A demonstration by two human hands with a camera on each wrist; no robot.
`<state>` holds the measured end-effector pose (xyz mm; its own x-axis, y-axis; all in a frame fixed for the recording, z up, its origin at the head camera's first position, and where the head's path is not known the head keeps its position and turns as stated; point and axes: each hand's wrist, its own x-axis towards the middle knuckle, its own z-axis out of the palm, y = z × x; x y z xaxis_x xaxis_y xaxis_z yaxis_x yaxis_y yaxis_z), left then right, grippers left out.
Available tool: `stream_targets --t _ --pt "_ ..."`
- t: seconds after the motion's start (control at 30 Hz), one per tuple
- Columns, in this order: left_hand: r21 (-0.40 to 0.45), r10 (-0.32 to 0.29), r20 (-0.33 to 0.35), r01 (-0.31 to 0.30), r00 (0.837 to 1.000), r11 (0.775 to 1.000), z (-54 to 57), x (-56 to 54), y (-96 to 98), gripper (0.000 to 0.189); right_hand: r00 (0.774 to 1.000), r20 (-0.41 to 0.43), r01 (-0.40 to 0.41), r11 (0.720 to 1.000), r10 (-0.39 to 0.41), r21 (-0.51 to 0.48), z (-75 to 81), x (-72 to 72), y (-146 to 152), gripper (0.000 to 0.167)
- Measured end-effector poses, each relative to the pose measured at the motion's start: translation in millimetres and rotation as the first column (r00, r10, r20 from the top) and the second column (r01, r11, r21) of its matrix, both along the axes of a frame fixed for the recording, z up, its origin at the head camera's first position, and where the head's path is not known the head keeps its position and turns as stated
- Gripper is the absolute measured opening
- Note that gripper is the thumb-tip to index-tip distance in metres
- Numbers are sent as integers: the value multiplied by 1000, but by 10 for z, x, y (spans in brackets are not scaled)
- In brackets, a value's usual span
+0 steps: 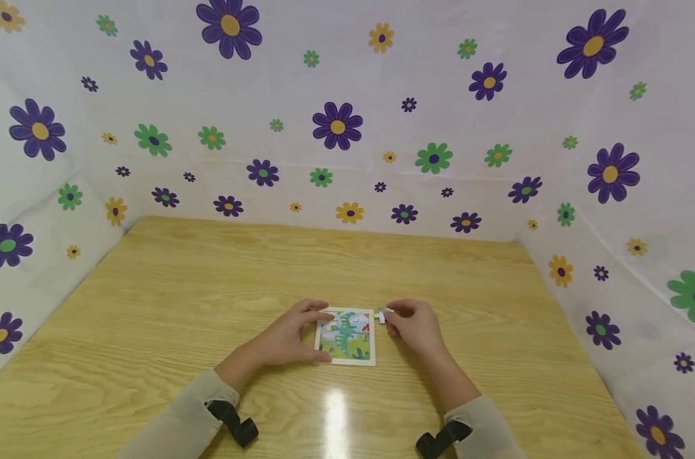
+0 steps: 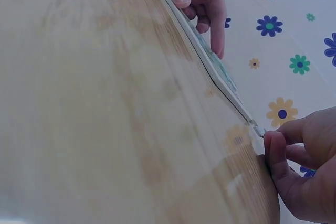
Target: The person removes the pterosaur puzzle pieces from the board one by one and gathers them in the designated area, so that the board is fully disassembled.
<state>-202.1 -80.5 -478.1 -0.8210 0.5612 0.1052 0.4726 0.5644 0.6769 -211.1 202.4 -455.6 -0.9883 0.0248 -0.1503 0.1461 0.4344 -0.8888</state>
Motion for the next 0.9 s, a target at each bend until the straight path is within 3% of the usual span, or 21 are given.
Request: stream_targets --t 0.5,0.63,0.77,0.9 --pt "12 -5 24 5 1000 1000 36 24 -2 75 997 -74 8 986 4 166 29 51 -140 25" --pt "6 1 28 -1 1000 1000 67 22 3 75 985 -119 -100 976 125 194 61 35 -246 23" --pt "1 1 23 -2 1000 1000 70 15 7 75 961 -102 -238 955 259 179 78 17 -359 26" --pt "1 -1 22 1 1000 1000 63 18 10 76 947 -77 -290 933 312 212 99 20 -430 28"
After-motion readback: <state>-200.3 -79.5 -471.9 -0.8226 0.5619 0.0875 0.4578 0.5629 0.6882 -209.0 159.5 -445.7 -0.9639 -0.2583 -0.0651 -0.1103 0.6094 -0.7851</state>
